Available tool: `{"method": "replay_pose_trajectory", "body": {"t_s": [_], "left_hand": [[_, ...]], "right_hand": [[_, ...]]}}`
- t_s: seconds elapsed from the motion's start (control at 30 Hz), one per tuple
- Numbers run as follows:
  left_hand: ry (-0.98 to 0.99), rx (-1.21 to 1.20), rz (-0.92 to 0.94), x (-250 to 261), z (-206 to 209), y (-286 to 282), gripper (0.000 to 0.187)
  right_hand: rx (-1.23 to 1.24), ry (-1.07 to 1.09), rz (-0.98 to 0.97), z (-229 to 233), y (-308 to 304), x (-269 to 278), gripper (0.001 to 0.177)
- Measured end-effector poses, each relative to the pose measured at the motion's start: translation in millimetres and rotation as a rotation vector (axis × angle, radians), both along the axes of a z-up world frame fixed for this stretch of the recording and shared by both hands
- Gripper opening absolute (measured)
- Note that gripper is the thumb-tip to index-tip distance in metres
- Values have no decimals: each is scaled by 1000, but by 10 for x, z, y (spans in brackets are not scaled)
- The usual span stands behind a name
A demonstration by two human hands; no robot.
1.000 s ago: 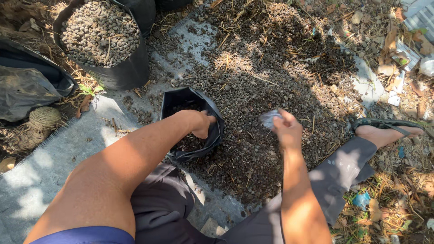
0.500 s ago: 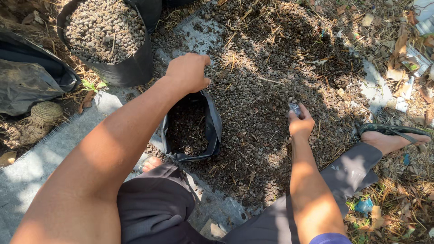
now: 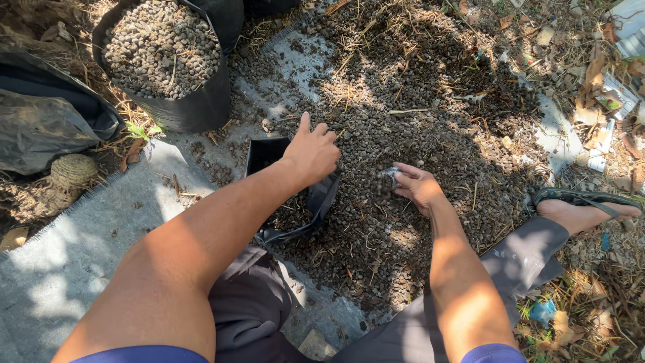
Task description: The person fills a black plastic bag with compost by hand, picking up handfuls of the dark material from the ground and placing them into the bag.
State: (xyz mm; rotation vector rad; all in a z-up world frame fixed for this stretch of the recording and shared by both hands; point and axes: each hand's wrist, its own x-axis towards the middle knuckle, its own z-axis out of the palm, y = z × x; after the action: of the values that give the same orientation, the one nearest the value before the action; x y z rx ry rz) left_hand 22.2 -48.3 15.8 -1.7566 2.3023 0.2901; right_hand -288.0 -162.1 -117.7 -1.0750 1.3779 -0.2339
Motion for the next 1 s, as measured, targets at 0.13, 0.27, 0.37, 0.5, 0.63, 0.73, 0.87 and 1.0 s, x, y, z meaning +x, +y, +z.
{"method": "replay_pose_trajectory", "body": {"t_s": [0.13,0.27,0.37,0.5,0.63,0.73,0.87,1.0], "left_hand": [[100,25,67,-66,128,-32,44],[188,0,73,49,252,-167,59],[364,-1,245,353,394,-241,66],[379,25,434,699,490,-205,79],[253,284,634,983,370,-104,105],[204,397,682,1113,149,-22,116],[198,611,710,1177,-52,49,106],[131,735,694,1192,-169,161,77]], "right_hand": [[41,169,249,227,59,95,48],[92,132,237,279,151,1,46],[218,-42,139,268,258,-186,46],[309,-392,-15,231,425,-343,52],[320,-512,-153,342,626,-259,60],[244,-617,-168,548,792,-39,59],[173,-654,-120,970,1047,490,58],[-104,-364,83,1358,1399,1220,51]]}}
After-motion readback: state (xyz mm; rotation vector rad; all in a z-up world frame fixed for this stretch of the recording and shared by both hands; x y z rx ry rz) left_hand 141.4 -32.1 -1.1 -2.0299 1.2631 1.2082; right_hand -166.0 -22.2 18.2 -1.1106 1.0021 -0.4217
